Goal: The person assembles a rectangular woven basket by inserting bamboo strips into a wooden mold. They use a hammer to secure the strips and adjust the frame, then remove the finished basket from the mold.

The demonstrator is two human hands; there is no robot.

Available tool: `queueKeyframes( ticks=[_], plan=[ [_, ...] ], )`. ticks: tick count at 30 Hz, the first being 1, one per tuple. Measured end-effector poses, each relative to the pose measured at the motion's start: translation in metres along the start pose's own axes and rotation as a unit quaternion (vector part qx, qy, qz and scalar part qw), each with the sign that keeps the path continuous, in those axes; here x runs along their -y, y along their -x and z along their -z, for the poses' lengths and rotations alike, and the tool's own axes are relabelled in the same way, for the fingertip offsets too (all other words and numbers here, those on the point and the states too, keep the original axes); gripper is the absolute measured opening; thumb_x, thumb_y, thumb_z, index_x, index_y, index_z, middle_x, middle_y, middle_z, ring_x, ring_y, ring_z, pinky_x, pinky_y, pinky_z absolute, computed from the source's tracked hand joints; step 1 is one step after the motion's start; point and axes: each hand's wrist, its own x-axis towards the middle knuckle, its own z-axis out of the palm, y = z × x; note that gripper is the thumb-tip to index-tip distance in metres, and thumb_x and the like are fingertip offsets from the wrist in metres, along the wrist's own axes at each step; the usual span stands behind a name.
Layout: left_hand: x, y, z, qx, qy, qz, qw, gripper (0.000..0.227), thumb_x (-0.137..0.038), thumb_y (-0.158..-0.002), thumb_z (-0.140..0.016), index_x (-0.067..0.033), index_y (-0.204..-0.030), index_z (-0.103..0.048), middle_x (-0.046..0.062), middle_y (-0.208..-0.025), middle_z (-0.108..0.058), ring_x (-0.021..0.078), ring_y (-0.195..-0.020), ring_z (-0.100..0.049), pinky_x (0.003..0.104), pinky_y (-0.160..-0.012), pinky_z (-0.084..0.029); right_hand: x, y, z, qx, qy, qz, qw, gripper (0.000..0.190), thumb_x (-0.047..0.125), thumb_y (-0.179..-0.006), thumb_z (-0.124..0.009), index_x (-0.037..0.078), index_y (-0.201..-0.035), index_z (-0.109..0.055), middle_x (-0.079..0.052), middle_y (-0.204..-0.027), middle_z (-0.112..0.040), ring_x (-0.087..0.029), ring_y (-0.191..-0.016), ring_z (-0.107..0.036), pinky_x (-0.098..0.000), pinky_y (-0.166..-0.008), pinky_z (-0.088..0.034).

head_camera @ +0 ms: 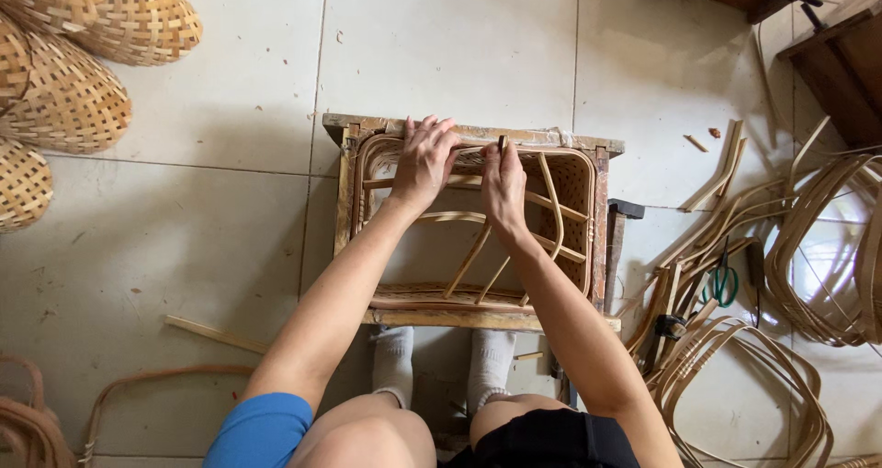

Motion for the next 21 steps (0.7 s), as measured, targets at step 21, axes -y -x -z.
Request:
queueKeyframes(
  ticks=[21],
  plan=[
    [-0.007, 0.0, -0.004, -0.033, -0.025, 0.019, 0.999, 0.008, -0.013, -0.101, -0.063, -0.0056, -0.098, -0.065, 0.015, -0.128, -0.07, 0.0394, -0.132, -0.057, 0.072, -0.117, -0.026, -0.074, -0.025, -0.018, 0.101, 0.235, 0.189, 0.948, 0.023, 0.007, -0.101, -0.048, -0.007, -0.083, -0.053, -0.025, -0.064, -0.066, -0.032, -0.051, -0.068, -0.0436, -0.041, -0.05]
  ],
)
